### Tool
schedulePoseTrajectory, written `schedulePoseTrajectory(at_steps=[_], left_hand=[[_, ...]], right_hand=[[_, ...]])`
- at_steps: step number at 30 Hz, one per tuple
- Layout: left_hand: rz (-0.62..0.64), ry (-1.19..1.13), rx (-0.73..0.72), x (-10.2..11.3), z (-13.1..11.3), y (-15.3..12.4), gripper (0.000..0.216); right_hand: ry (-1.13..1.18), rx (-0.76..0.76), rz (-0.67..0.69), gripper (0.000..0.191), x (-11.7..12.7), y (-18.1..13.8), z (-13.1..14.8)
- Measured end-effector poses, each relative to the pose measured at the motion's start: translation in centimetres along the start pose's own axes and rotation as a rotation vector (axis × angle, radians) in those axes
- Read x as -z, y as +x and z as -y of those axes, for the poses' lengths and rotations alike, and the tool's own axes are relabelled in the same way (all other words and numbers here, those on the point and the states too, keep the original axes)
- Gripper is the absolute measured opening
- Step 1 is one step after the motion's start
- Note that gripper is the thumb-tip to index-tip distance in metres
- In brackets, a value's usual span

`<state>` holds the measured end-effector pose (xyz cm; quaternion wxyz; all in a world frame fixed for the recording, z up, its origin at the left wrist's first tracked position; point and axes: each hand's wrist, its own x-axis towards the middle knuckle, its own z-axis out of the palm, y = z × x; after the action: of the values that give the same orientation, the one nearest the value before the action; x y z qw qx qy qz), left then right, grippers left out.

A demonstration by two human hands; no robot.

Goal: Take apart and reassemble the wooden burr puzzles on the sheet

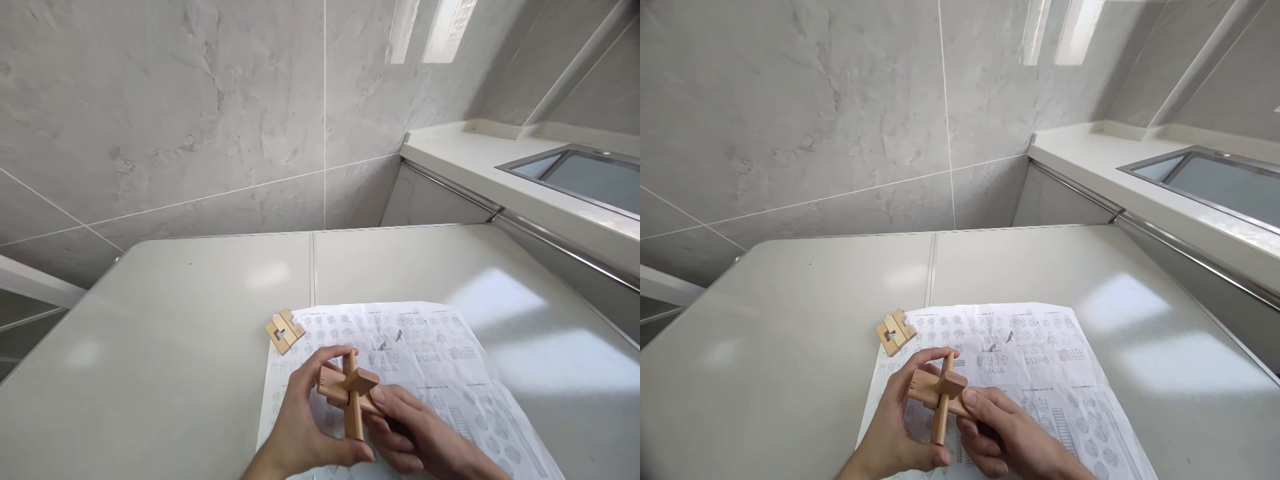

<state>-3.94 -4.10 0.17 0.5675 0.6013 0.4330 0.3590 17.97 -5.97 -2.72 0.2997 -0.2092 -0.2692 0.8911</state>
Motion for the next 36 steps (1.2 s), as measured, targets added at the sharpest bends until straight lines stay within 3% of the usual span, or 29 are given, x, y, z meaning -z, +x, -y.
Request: schedulePoseTrajectory(at_steps=[5, 9, 18, 26, 36], left_hand=[[0.034, -0.058, 0.034, 0.1, -0.1, 0.1, 0.102], [0.075, -0.09, 0.071, 0.2, 0.0, 0.3, 0.103], [0.059, -0.132, 0.023, -0.1, 0.3, 0.3, 0.099], [0.014, -0.029, -0.024, 0.0, 1.0, 0.1, 0.101], [0.021, -0.048, -0.012, -0.1, 0.2, 0.2, 0.104]], right_hand=[[0.124, -0.079, 0.057, 0.053, -0.2, 0.2, -0.3], [0.15, -0.059, 0.086, 0.053, -0.4, 0.3, -0.2], [0.077, -0.053, 0.021, 0.054, -0.6, 0.5, 0.2], [0.039, -0.016, -0.07, 0.056, -0.6, 0.4, 0.0], [-0.01, -0.014, -0.079, 0.058, -0.6, 0.6, 0.1]])
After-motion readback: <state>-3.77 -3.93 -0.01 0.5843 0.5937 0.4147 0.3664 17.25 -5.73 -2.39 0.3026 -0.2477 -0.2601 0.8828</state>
